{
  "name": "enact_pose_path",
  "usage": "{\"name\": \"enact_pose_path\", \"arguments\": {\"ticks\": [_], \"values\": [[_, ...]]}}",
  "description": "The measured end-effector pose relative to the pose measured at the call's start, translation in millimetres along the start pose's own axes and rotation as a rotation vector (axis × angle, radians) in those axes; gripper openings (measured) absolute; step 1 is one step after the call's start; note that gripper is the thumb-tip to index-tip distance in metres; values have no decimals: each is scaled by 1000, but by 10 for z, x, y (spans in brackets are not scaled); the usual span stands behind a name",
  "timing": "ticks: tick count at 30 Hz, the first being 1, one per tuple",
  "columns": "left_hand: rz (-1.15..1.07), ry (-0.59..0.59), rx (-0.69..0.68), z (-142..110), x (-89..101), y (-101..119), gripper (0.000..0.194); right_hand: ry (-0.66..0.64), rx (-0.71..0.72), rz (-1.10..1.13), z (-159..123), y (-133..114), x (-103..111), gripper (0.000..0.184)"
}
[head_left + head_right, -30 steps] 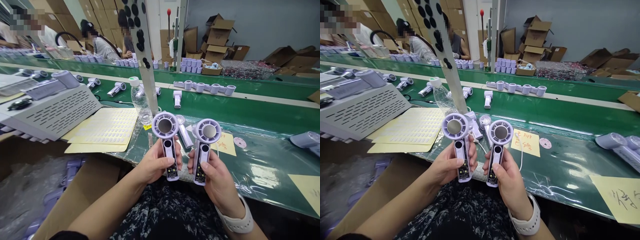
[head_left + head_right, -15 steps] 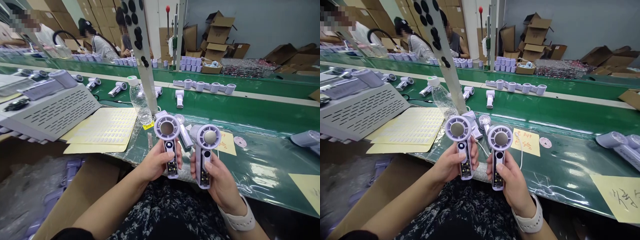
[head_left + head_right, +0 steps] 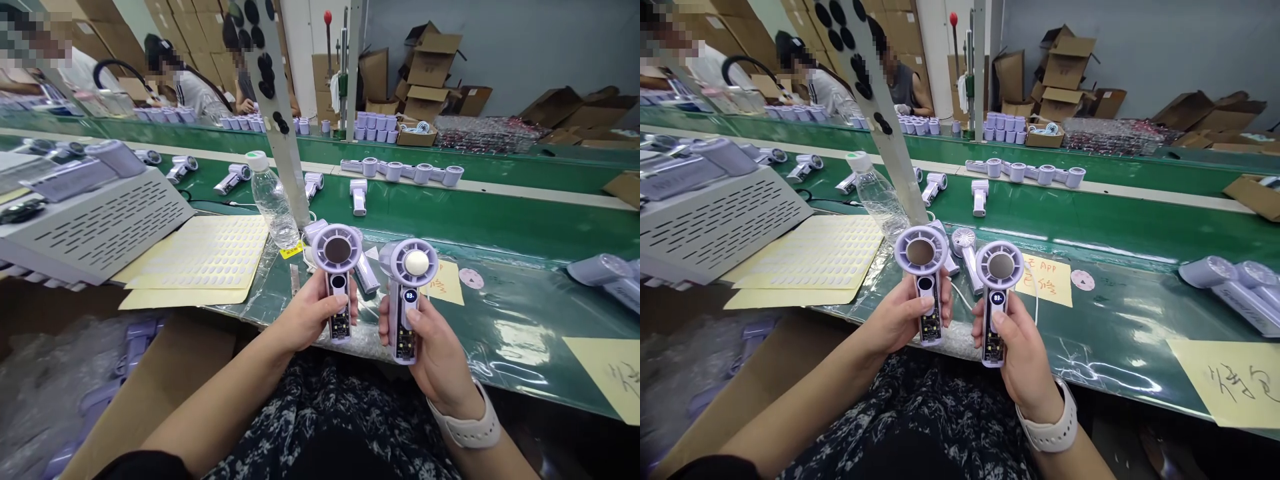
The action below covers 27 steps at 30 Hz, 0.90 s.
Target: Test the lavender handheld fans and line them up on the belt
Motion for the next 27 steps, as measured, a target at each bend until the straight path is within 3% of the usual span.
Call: {"name": "enact_pose_path", "arguments": {"ticks": [7, 10, 14, 17, 20, 27], "values": [[-29, -32, -28, -2, -50, 99, 34, -40, -10, 7, -1, 3, 20, 26], [23, 5, -37, -11, -18, 109, 38, -32, -21, 25, 2, -3, 25, 27], [58, 91, -44, -16, 66, 76, 56, -118, -29, 61, -17, 0, -27, 28], [15, 138, -43, -16, 107, 72, 52, -179, -34, 117, -31, 27, -47, 32], [-24, 103, -43, -27, 51, 118, 40, -215, -46, 143, -43, 53, -60, 36], [-82, 21, -7, -95, -130, 172, 39, -195, -6, 45, -118, -50, -118, 27]]}}
Point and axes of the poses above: each hand's wrist, its own z-axis towards the middle knuckle, its own x-axis out of the back of the hand, y = z × x, the point moved 8 cm from there along z, towards the middle knuckle, and after that the axes turned 7 degrees about -z, right-handed, at the moved point
